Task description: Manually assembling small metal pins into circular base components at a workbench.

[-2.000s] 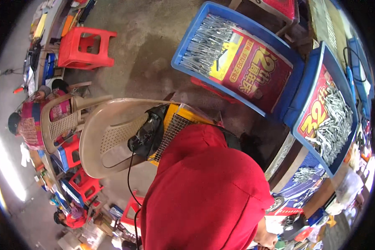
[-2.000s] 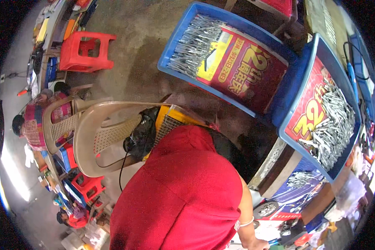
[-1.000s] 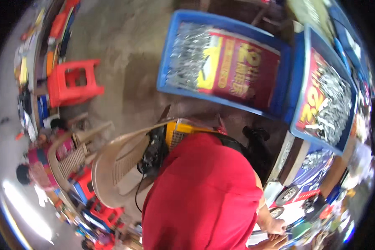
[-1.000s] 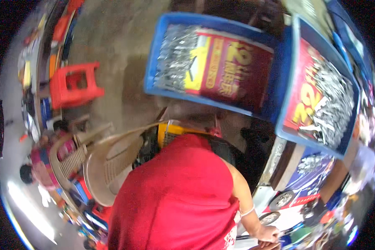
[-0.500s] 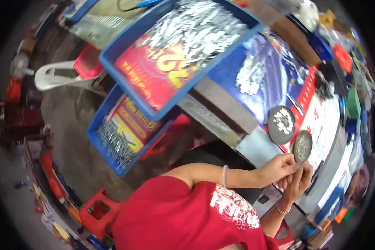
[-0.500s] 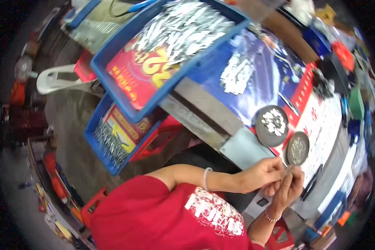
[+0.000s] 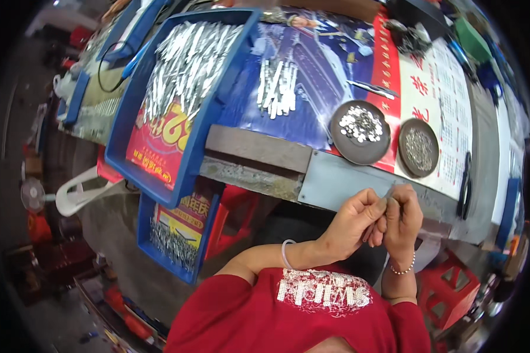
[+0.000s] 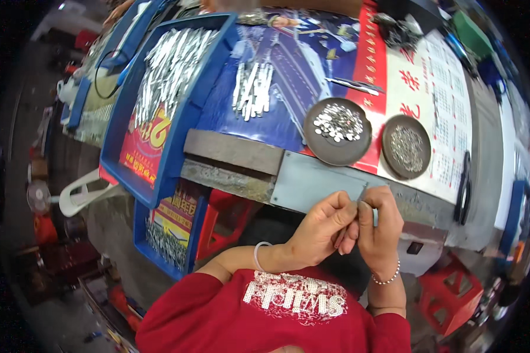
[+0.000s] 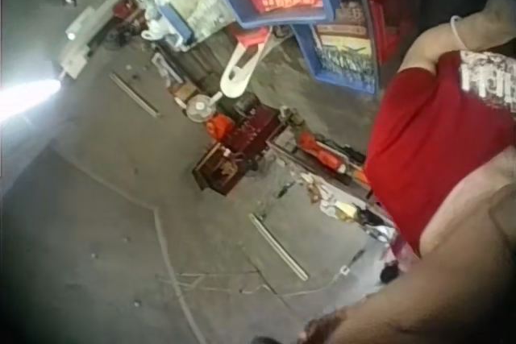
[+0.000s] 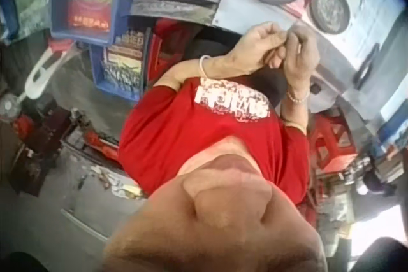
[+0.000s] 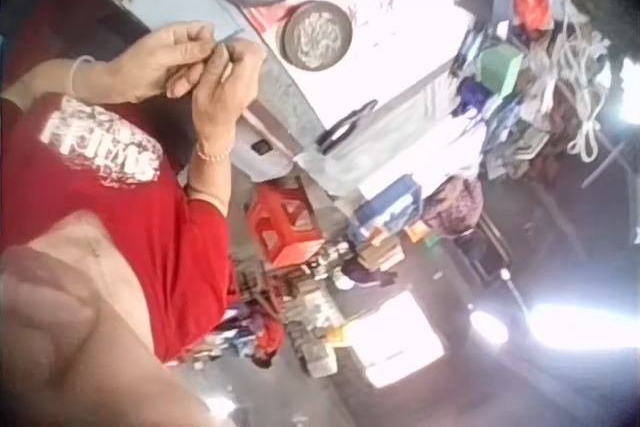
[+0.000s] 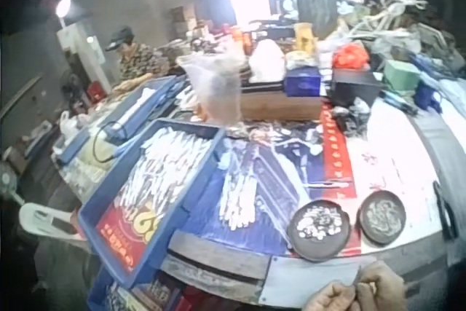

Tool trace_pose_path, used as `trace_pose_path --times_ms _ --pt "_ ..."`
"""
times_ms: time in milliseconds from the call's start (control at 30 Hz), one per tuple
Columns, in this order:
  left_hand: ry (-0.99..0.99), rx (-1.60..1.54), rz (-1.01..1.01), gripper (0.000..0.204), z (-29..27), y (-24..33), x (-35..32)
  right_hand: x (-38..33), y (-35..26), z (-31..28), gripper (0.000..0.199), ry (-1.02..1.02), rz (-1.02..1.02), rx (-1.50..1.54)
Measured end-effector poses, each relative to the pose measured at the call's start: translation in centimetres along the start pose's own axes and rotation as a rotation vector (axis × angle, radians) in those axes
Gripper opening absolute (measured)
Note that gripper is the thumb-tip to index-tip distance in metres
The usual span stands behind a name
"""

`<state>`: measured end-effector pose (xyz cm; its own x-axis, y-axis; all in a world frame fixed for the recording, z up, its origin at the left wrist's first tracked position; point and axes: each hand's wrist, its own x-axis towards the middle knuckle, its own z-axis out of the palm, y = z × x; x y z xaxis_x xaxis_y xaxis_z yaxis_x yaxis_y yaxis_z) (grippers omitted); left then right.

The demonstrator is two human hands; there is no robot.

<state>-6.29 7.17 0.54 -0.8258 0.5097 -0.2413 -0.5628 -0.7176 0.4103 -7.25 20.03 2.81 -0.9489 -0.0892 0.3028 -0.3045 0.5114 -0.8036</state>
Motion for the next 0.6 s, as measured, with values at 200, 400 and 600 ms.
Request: trace_pose_path --times_ms 200,400,600 --pt "0.010 0.116 -0.048 0.021 -1.1 -0.1 -1.4 -1.4 0.9 0.4 0.012 -0.035 -0.223 -0.127" --pt "0.054 -0.003 -0.034 0.019 -2.0 -0.8 -3.5 -3.2 0.2 1.9 0.014 -0.005 -0.272 -0.179" --pt "0.013 0.078 -0.025 0.019 -2.2 -1.0 -4.4 -3.6 0.3 1.7 0.014 -0.046 -0.251 -0.048"
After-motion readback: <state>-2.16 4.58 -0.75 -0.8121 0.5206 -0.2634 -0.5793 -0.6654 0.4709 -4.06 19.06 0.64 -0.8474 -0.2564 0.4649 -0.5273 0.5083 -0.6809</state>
